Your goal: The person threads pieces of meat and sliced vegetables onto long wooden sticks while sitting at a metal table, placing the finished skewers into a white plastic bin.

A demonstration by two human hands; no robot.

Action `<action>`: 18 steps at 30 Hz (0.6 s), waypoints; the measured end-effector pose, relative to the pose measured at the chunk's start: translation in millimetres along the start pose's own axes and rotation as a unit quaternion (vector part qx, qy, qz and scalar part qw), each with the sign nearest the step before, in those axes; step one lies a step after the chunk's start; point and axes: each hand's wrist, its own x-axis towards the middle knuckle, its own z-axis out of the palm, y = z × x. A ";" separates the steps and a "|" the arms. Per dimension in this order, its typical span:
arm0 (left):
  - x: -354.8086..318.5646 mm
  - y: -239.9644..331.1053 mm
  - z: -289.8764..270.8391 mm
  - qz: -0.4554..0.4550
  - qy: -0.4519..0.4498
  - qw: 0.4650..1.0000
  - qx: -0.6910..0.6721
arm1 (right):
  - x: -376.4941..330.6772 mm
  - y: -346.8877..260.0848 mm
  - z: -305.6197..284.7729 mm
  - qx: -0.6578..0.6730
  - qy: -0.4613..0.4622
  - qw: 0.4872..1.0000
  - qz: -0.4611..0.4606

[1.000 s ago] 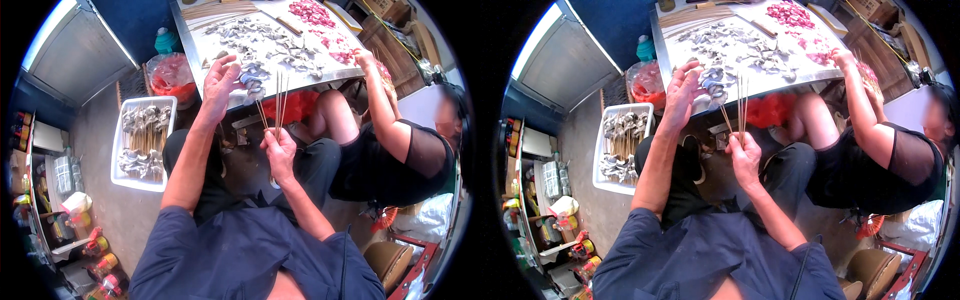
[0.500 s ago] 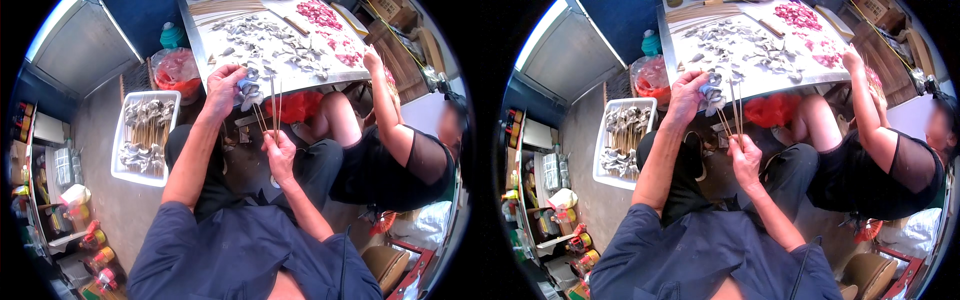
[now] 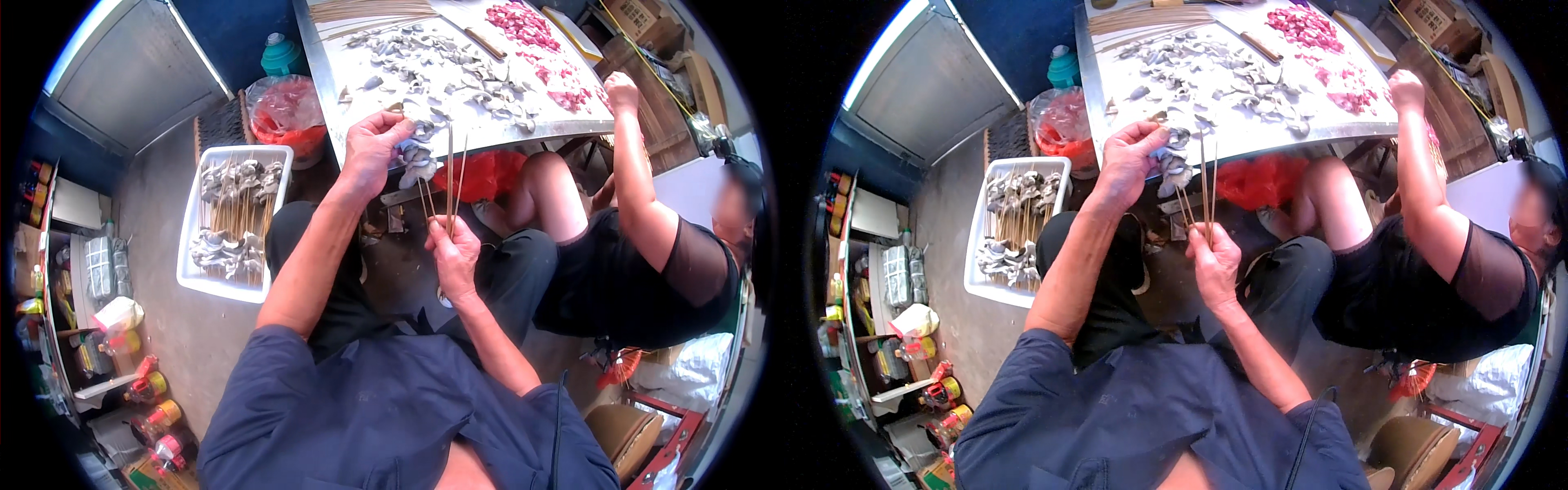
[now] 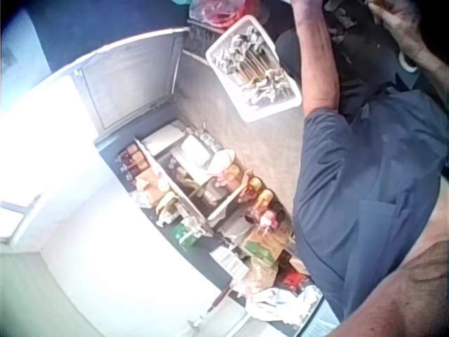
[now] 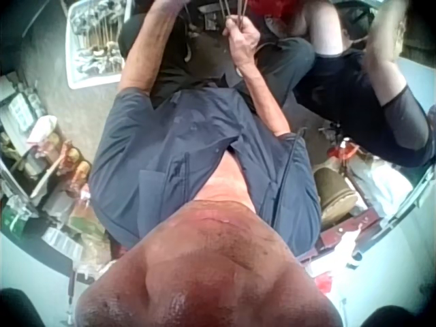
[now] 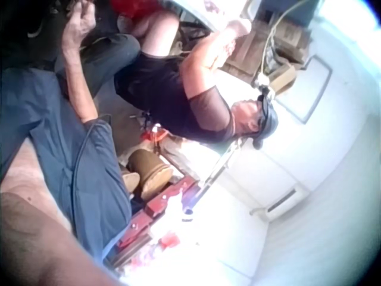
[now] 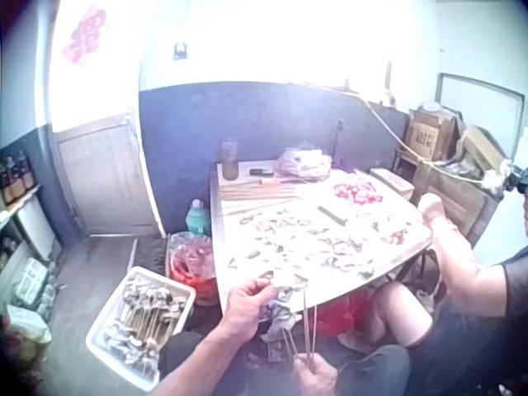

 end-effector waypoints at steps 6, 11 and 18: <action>-7.2 -3.0 2.6 0.017 -0.018 1.000 0.014 | -2.2 2.5 -0.9 0.017 0.006 1.000 0.017; -9.7 -7.2 2.0 0.042 -0.057 0.997 0.018 | -3.4 -0.7 0.8 0.035 0.004 0.999 0.034; -26.8 -10.9 -0.3 -0.014 -0.074 0.996 0.038 | 16.0 -25.3 3.4 0.076 -0.013 0.995 0.067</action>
